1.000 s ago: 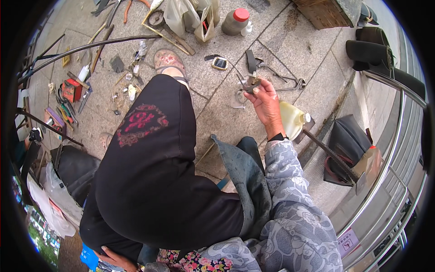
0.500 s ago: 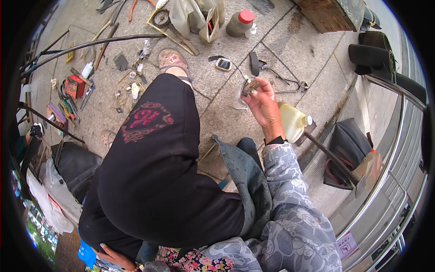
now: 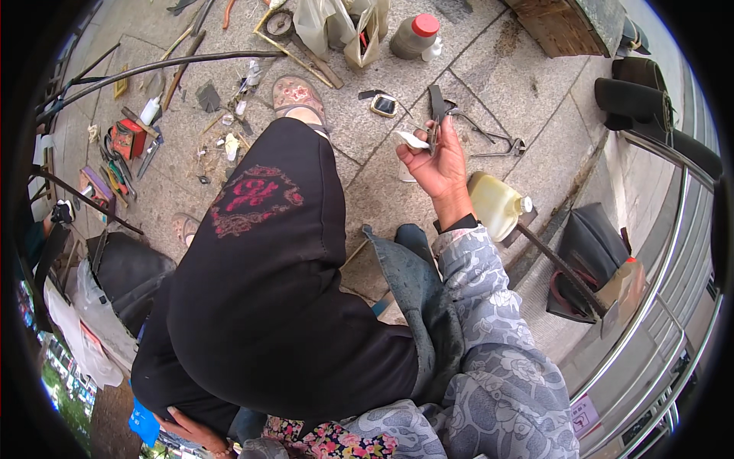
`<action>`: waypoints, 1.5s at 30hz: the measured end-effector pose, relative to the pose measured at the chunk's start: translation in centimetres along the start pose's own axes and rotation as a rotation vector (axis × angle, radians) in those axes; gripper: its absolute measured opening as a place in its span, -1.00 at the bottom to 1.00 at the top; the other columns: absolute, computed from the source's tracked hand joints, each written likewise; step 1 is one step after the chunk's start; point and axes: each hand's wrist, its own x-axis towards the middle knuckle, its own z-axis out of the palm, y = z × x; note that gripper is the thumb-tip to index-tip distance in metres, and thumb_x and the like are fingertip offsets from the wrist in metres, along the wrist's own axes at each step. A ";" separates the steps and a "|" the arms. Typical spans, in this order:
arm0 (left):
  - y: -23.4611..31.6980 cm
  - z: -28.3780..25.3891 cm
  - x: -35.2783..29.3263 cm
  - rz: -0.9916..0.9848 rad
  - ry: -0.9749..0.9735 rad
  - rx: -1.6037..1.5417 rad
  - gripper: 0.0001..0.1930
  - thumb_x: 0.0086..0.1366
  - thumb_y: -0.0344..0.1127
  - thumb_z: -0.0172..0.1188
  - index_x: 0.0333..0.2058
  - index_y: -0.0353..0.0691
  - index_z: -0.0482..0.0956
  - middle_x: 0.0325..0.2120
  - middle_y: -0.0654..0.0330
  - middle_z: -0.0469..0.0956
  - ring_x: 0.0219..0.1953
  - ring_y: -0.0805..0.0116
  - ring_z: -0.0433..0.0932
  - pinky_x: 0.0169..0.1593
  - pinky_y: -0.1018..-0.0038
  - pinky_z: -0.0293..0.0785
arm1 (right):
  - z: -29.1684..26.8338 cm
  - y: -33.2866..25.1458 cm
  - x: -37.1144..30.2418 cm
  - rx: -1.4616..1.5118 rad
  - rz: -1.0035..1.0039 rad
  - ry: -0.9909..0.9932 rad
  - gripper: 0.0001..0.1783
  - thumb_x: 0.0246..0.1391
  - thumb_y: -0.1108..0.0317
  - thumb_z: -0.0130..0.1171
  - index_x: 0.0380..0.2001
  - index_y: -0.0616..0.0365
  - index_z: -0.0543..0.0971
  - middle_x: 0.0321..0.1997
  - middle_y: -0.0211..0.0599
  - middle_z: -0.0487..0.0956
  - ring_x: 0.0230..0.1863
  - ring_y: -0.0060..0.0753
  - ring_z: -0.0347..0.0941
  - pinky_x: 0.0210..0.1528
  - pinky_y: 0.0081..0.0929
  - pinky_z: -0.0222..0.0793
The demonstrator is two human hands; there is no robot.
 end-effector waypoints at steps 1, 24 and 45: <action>0.1 0.0 0.0 0.002 -0.003 -0.010 -0.40 0.33 -0.05 -0.10 0.14 -0.44 0.13 0.11 -0.19 0.18 0.12 0.01 0.20 0.19 0.29 0.09 | -0.8 0.0 0.4 0.121 0.089 -0.244 -0.65 0.14 -0.04 -0.04 -0.32 0.03 0.43 -0.46 -0.31 0.41 -0.38 -0.29 0.34 -0.13 -0.18 0.30; 0.5 0.1 0.1 -0.006 0.021 0.017 -0.44 0.32 -0.09 -0.08 0.12 -0.43 0.18 0.09 -0.13 0.22 0.12 0.05 0.22 0.18 0.27 0.09 | 0.1 1.0 0.0 0.239 0.177 -0.743 -0.51 -0.05 0.05 0.19 -0.09 0.08 0.47 -0.48 -0.41 0.40 -0.51 -0.49 0.26 -0.30 -0.39 0.21; 2.2 0.2 0.1 0.285 0.106 0.081 -0.45 0.24 -0.23 0.06 0.12 -0.42 0.19 0.15 -0.15 0.16 0.18 -0.03 0.16 0.24 0.27 -0.01 | 8.4 -4.3 -11.7 0.011 0.000 -0.856 0.11 -0.21 -0.48 -0.04 0.20 0.19 0.10 0.25 0.02 0.14 0.08 0.04 0.28 0.04 0.12 0.23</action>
